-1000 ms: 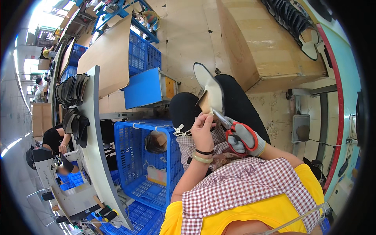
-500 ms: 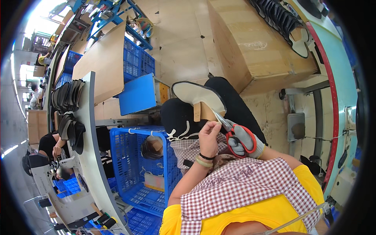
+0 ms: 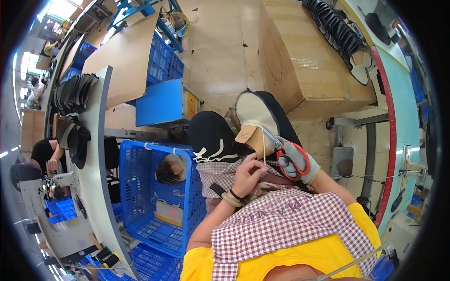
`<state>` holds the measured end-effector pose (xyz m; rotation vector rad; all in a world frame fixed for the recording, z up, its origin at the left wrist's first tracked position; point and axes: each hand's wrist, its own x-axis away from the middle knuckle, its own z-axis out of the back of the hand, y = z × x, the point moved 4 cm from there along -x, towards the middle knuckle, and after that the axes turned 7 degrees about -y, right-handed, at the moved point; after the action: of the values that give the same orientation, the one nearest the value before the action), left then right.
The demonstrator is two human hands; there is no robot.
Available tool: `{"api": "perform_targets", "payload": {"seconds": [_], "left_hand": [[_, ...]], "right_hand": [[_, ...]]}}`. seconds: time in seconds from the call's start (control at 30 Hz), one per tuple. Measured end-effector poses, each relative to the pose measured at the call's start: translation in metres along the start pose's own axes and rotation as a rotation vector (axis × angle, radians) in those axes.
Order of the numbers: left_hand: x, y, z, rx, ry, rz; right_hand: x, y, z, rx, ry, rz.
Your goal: Trimming excess material from shoe components using scissors in a manufacturing facility.
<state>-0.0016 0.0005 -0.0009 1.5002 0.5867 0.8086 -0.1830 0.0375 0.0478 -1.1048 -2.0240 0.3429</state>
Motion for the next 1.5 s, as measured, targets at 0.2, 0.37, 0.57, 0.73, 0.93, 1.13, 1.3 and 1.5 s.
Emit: {"api": "perform_targets", "payload": {"seconds": [0.2,0.37,0.57,0.73,0.93,1.13,1.3,1.5], "left_hand": [[0.022,0.009,0.005,-0.068,-0.085,0.043],[0.026,0.055,0.017,-0.265,0.010,-0.160],[-0.019,0.065,0.026,-0.233,0.264,-0.021],[-0.054,0.044,0.016,-0.542,0.173,0.038],[-0.057,0.043,0.013,-0.213,0.150,-0.029],[-0.055,0.016,0.007,-0.028,0.109,0.098],[-0.056,0.009,0.002,0.053,0.147,0.055],[-0.057,0.000,-0.003,0.014,0.087,0.093]], "right_hand": [[0.021,0.005,0.012,0.127,0.017,-0.086],[0.024,0.002,0.006,0.235,0.036,-0.100],[0.025,-0.009,-0.006,0.245,-0.015,-0.163],[0.022,-0.016,-0.001,0.269,-0.020,-0.197],[0.018,-0.029,0.006,0.357,-0.052,-0.253],[0.016,-0.030,0.017,0.183,-0.081,-0.295],[0.013,-0.035,0.017,0.210,-0.052,-0.323],[0.004,-0.040,0.011,0.480,0.054,-0.352]]}}
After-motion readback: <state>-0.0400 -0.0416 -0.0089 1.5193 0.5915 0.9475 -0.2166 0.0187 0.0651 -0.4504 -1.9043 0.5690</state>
